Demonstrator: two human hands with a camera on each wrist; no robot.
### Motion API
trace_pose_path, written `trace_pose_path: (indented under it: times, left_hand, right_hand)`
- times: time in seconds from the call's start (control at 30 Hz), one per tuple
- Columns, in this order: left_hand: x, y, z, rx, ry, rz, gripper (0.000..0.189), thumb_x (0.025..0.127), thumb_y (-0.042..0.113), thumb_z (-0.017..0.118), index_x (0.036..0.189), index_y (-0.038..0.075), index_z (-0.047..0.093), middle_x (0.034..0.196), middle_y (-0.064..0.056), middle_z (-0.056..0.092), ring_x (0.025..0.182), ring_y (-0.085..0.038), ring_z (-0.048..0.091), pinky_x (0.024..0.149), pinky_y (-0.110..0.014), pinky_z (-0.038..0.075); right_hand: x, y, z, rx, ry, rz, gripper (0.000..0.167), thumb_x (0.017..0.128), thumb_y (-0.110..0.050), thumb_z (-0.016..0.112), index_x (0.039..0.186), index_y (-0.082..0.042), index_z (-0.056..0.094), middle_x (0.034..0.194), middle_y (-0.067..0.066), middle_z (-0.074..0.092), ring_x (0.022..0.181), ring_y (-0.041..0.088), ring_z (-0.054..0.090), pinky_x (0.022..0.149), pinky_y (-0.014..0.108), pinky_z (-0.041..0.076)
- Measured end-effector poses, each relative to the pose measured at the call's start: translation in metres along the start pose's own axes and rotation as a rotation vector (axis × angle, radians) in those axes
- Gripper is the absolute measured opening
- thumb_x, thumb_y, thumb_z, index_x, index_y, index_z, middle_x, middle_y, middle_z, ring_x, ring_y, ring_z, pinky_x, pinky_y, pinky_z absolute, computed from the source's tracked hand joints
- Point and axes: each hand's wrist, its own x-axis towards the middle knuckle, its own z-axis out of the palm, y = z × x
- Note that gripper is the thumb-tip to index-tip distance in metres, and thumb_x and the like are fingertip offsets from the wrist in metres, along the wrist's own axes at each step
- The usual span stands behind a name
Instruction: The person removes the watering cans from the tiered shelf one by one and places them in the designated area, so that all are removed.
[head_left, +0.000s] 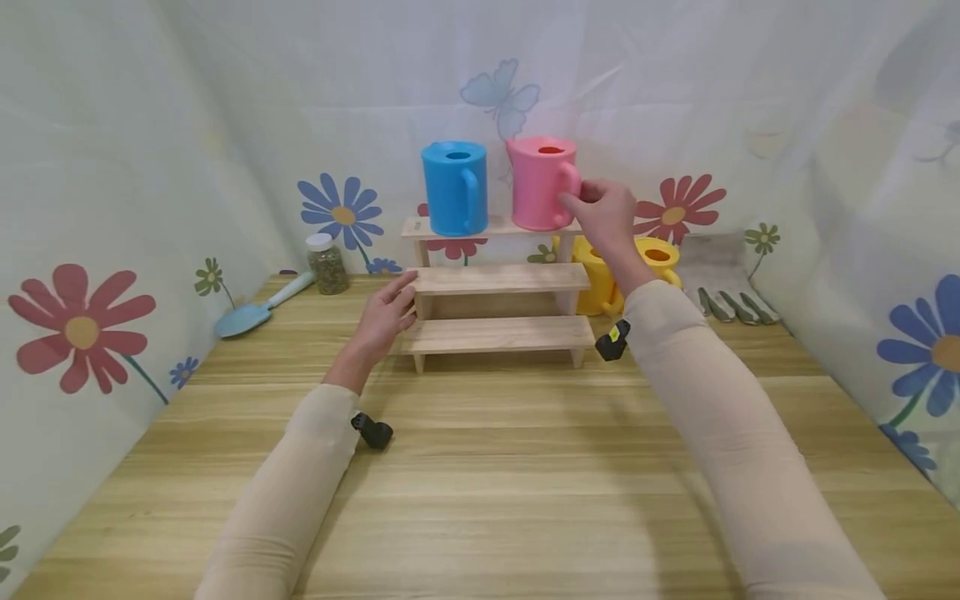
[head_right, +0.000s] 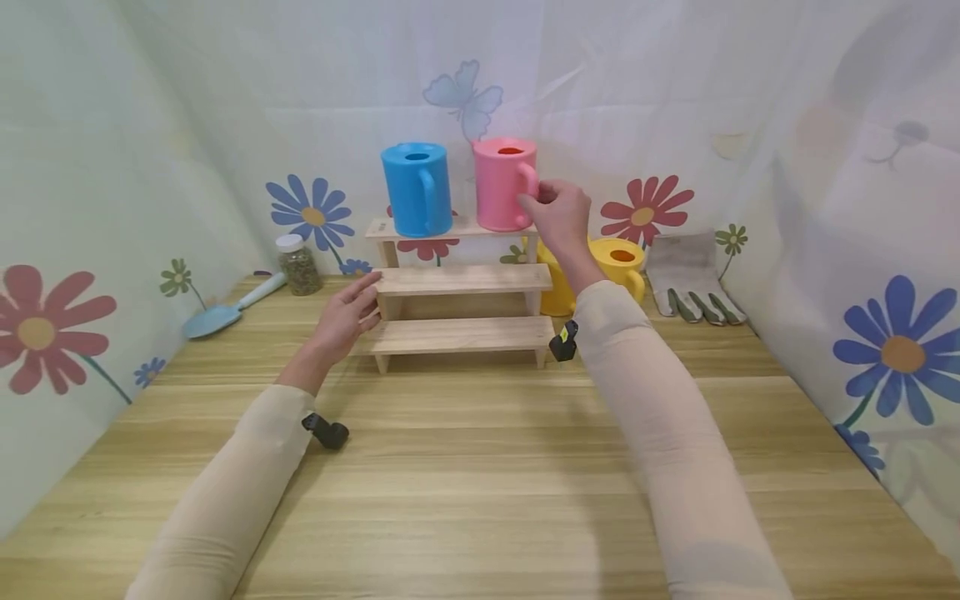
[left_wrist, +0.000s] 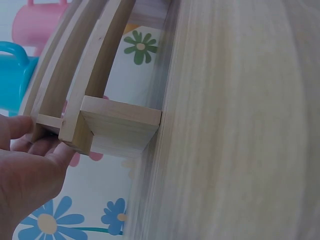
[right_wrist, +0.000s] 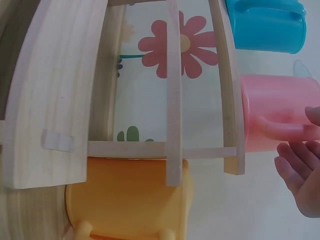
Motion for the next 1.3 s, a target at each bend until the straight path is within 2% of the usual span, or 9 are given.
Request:
trace_pose_path:
  times: [0.17, 0.43, 0.63, 0.83, 1.13, 1.3]
  left_hand:
    - [0.001, -0.001, 0.001, 0.01, 0.005, 0.007, 0.049, 0.109, 0.025, 0.043, 0.157, 0.018, 0.036, 0.165, -0.011, 0.019, 0.149, -0.033, 0.022, 0.117, -0.046, 0.03]
    - [0.001, -0.005, 0.001, 0.028, 0.017, 0.004, 0.049, 0.109, 0.026, 0.044, 0.157, 0.02, 0.038, 0.165, -0.008, 0.021, 0.148, -0.032, 0.025, 0.115, -0.045, 0.033]
    - [0.0, -0.006, 0.0, 0.047, 0.009, 0.007, 0.049, 0.109, 0.027, 0.044, 0.157, 0.021, 0.037, 0.165, -0.008, 0.02, 0.148, -0.031, 0.024, 0.115, -0.045, 0.033]
    - [0.0, -0.004, -0.001, 0.055, 0.009, 0.017, 0.049, 0.109, 0.028, 0.044, 0.157, 0.022, 0.038, 0.165, -0.005, 0.02, 0.148, -0.031, 0.025, 0.115, -0.045, 0.034]
    - [0.0, -0.002, -0.001, 0.044, -0.011, 0.006, 0.05, 0.109, 0.024, 0.042, 0.158, 0.019, 0.034, 0.166, -0.007, 0.016, 0.149, -0.032, 0.021, 0.116, -0.046, 0.03]
    - [0.003, -0.004, -0.001, 0.035, -0.011, 0.002, 0.05, 0.109, 0.025, 0.042, 0.158, 0.02, 0.033, 0.166, -0.006, 0.015, 0.149, -0.031, 0.021, 0.117, -0.046, 0.03]
  right_hand:
    - [0.008, -0.008, 0.003, 0.002, 0.04, -0.008, 0.044, 0.092, -0.038, 0.073, 0.124, -0.009, 0.072, 0.11, 0.009, 0.073, 0.099, 0.018, 0.064, 0.083, 0.025, 0.054]
    - [0.014, -0.017, 0.017, 0.06, 0.144, 0.04, 0.035, 0.093, -0.032, 0.07, 0.116, -0.007, 0.076, 0.099, 0.009, 0.071, 0.088, 0.017, 0.062, 0.08, 0.024, 0.055]
    - [0.015, -0.018, 0.022, 0.111, 0.195, 0.075, 0.033, 0.094, -0.029, 0.067, 0.12, -0.009, 0.075, 0.103, 0.009, 0.072, 0.089, 0.018, 0.065, 0.083, 0.024, 0.056]
    - [0.015, -0.018, 0.021, 0.144, 0.207, 0.083, 0.032, 0.093, -0.029, 0.069, 0.118, -0.01, 0.076, 0.104, 0.008, 0.074, 0.089, 0.018, 0.067, 0.083, 0.025, 0.057]
    - [0.016, -0.02, 0.018, 0.127, 0.191, 0.116, 0.03, 0.091, -0.028, 0.07, 0.113, -0.009, 0.078, 0.101, 0.006, 0.075, 0.09, 0.017, 0.065, 0.081, 0.025, 0.056]
    - [0.01, -0.023, 0.013, 0.138, 0.159, 0.129, 0.032, 0.092, -0.032, 0.072, 0.117, -0.012, 0.077, 0.106, 0.005, 0.074, 0.097, 0.017, 0.065, 0.087, 0.025, 0.055]
